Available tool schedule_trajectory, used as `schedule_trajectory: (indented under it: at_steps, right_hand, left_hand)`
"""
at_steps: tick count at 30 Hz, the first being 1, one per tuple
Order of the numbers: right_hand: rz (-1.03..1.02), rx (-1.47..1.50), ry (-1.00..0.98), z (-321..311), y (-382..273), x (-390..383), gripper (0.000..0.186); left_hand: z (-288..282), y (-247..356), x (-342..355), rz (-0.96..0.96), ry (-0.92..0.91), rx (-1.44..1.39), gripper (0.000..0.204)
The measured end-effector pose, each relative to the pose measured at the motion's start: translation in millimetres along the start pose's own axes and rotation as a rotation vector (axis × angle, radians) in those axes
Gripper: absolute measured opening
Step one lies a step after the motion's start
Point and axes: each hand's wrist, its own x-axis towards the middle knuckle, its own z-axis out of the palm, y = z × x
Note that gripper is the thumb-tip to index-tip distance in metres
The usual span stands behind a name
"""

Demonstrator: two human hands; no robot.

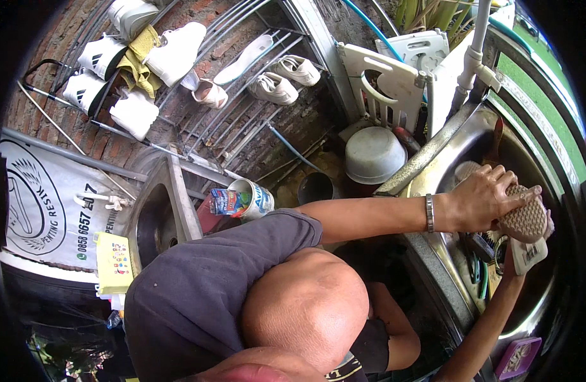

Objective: Cleaning a shoe in a sink with a brush and then applying glue to repair the sole.

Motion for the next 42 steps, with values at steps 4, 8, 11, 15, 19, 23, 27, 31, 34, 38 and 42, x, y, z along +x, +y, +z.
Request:
schedule_trajectory:
  at_steps: [4,8,11,15,19,23,27,31,34,38,42]
  right_hand:
    - [-0.15,0.03,0.038,-10.4,-12.1,-2.2,0.087]
    - [-0.113,0.064,0.021,-1.3,13.8,2.9,0.074]
    - [-0.397,-0.276,0.174,1.4,28.5,10.0,0.061]
    - [-0.454,-0.468,0.248,-4.9,32.0,9.5,0.061]
    - [0.126,-0.03,0.188,-5.6,18.7,11.6,0.062]
    - [0.618,0.375,0.275,2.3,-14.7,16.2,0.047]
    - [0.753,0.834,0.18,11.7,-58.6,18.6,0.052]
    - [0.865,1.257,-0.143,20.9,-91.4,17.1,0.047]
    - [0.893,1.162,-0.129,24.8,-103.8,13.8,0.044]
    - [0.913,1.048,-0.117,30.7,-109.0,11.1,0.042]
    - [0.781,0.943,-0.2,41.5,-109.0,7.4,0.037]
  left_hand:
    - [10.1,-2.9,-11.1,-0.244,-0.309,-0.336,0.11]
    - [24.9,9.3,-16.0,-0.266,-0.404,-0.452,0.118]
    - [33.4,12.5,-11.6,-0.295,-0.376,-0.489,0.12]
    - [24.2,12.3,-7.4,-0.405,-0.361,-0.533,0.117]
    - [18.1,1.3,-21.9,-0.689,-0.168,-0.973,0.068]
    - [20.8,-20.7,-37.9,-0.943,0.17,-1.343,0.036]
    - [11.9,-22.2,-52.5,-1.039,0.461,-1.872,0.053]
    - [-1.3,-29.9,-65.5,-1.05,0.528,-1.84,0.051]
    - [-9.5,-43.1,-72.8,-1.003,0.497,-1.656,0.047]
    - [-53.3,-55.9,-56.0,-0.804,0.819,-0.857,0.054]
    - [-111.2,-29.1,-27.0,-0.014,0.621,-0.415,0.037]
